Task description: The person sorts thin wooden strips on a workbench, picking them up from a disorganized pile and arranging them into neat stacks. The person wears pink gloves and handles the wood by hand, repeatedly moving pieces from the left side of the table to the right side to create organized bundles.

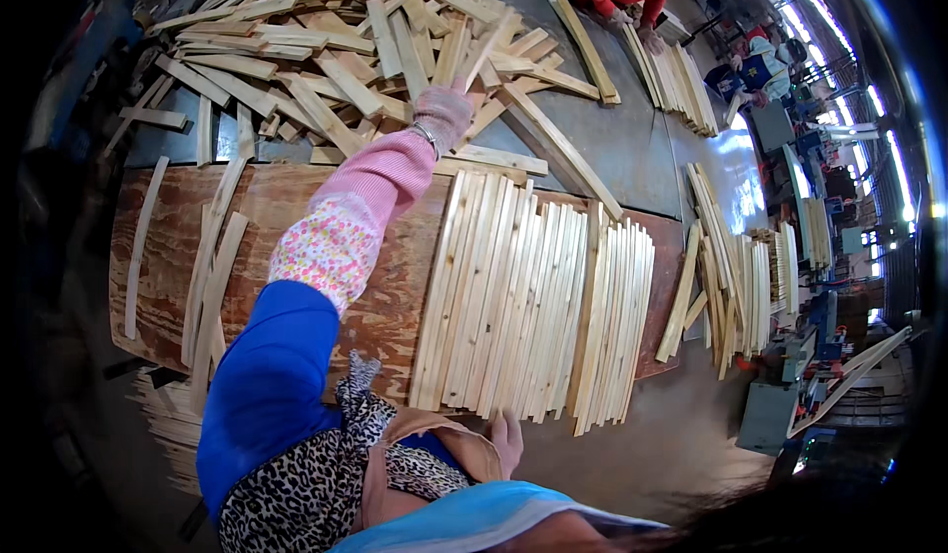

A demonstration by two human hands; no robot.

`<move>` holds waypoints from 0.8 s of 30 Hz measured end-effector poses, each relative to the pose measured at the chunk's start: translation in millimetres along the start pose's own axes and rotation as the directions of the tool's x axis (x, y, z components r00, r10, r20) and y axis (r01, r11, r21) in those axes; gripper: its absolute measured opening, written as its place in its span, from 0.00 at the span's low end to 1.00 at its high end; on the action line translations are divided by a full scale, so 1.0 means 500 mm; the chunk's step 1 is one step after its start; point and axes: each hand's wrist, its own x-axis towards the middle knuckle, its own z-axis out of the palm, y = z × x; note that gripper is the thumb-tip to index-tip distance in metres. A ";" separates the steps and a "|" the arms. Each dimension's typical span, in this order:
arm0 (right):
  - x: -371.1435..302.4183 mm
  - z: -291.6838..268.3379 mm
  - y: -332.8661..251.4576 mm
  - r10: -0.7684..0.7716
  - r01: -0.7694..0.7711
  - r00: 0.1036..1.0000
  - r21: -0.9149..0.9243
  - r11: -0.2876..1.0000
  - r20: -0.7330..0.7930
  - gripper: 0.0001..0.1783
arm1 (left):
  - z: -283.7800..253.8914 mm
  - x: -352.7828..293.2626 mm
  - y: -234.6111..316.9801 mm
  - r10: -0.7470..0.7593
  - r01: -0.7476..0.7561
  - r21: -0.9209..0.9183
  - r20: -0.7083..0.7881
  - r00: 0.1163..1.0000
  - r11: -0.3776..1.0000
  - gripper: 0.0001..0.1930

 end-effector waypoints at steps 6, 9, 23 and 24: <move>0.104 0.382 -0.329 -0.171 0.047 0.892 0.290 0.956 0.419 0.36 | -0.155 -0.283 -0.113 0.146 -0.079 -0.336 0.181 0.972 0.939 0.13; 0.179 0.556 -0.467 -0.190 -0.050 0.832 0.412 0.910 0.522 0.33 | -0.200 -0.494 -0.081 0.291 -0.196 -0.533 0.099 0.952 0.823 0.19; 0.342 0.037 -0.340 -0.581 0.266 0.812 -0.919 0.290 0.052 0.30 | 0.067 0.100 0.083 -0.111 0.563 -0.633 0.711 0.695 -0.532 0.35; 0.342 0.007 -0.326 -0.499 0.247 0.865 -0.901 0.356 0.040 0.32 | 0.069 0.135 0.106 -0.181 0.545 -0.598 0.754 0.632 -0.588 0.31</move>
